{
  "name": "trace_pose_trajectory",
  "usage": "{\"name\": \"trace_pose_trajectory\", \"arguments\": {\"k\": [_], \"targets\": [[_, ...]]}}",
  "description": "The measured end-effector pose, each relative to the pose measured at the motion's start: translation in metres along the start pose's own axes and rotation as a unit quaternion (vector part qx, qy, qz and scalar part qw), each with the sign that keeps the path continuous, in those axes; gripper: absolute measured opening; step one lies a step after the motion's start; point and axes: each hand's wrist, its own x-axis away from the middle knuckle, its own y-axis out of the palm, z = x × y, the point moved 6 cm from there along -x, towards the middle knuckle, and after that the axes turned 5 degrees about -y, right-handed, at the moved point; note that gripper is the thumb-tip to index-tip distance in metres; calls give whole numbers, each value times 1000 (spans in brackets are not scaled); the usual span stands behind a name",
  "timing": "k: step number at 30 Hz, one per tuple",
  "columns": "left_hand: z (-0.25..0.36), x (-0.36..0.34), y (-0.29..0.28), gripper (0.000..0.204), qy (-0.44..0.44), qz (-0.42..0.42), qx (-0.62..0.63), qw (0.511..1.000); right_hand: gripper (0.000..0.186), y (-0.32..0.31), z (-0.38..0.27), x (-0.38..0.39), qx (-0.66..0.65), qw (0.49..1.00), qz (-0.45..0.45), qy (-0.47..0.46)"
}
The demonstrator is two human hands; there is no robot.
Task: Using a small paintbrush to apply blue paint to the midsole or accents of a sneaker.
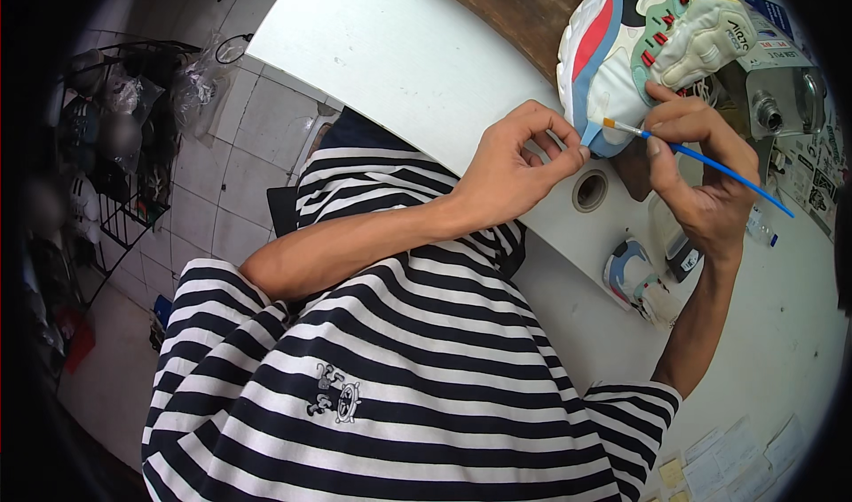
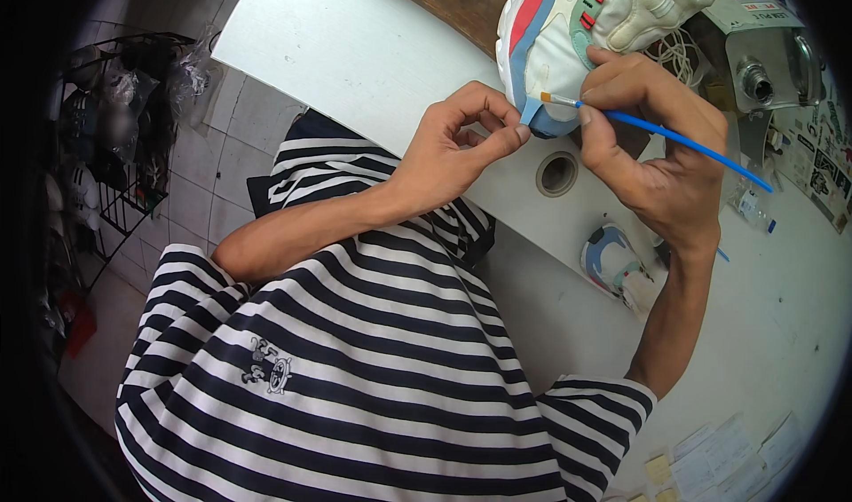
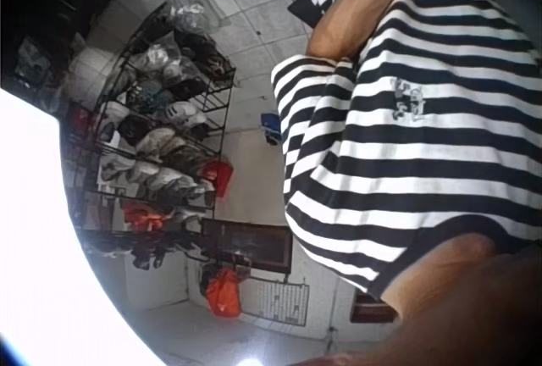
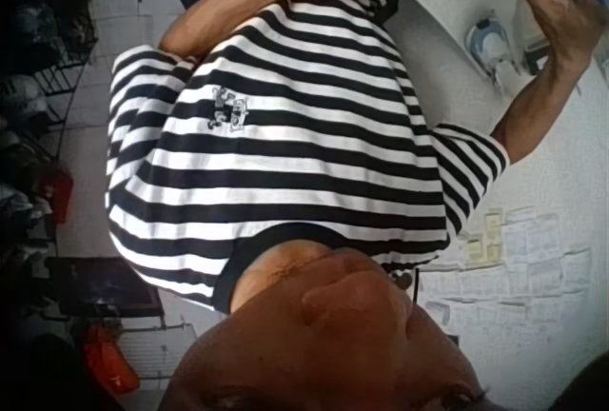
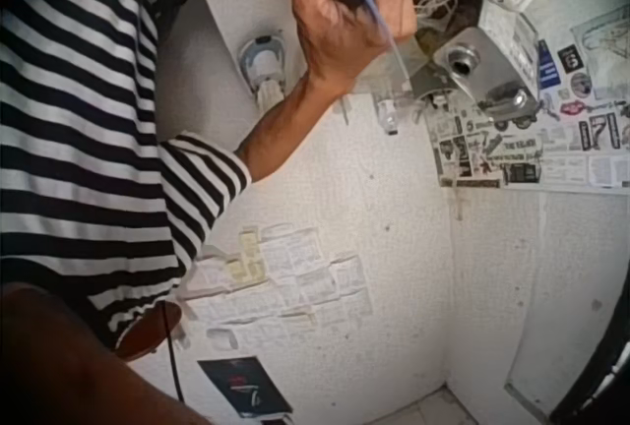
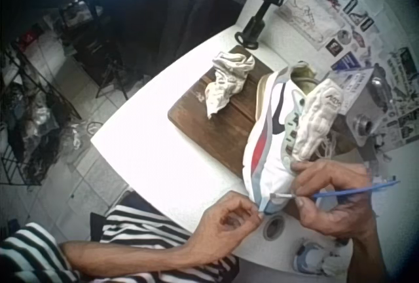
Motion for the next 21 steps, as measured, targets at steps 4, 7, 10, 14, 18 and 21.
{"name": "trace_pose_trajectory", "arguments": {"k": [4, 7, 10, 14, 18, 21], "targets": [[3, -5, 3, 14, -3, -12, 13, 1000, 22, -34, 3, 16, -173, 972, 158, 35], [5, -3, -1, 13, -10, -4, 6, 1000, 18, -67, 1, 35, -178, 952, 239, 71], [7, -1, 1, 11, -25, -12, 14, 1000, 18, -100, -15, 64, -184, 930, 310, 78], [5, 0, 0, 11, -81, -20, 56, 995, 21, -145, -17, 99, -133, 894, 404, 141], [6, 4, 1, 13, -114, -43, 73, 990, 17, -172, -22, 115, 7, 877, 433, 205], [4, 5, -3, 14, -104, -40, 59, 992, 12, -177, 2, 112, 72, 862, 451, 218]]}}
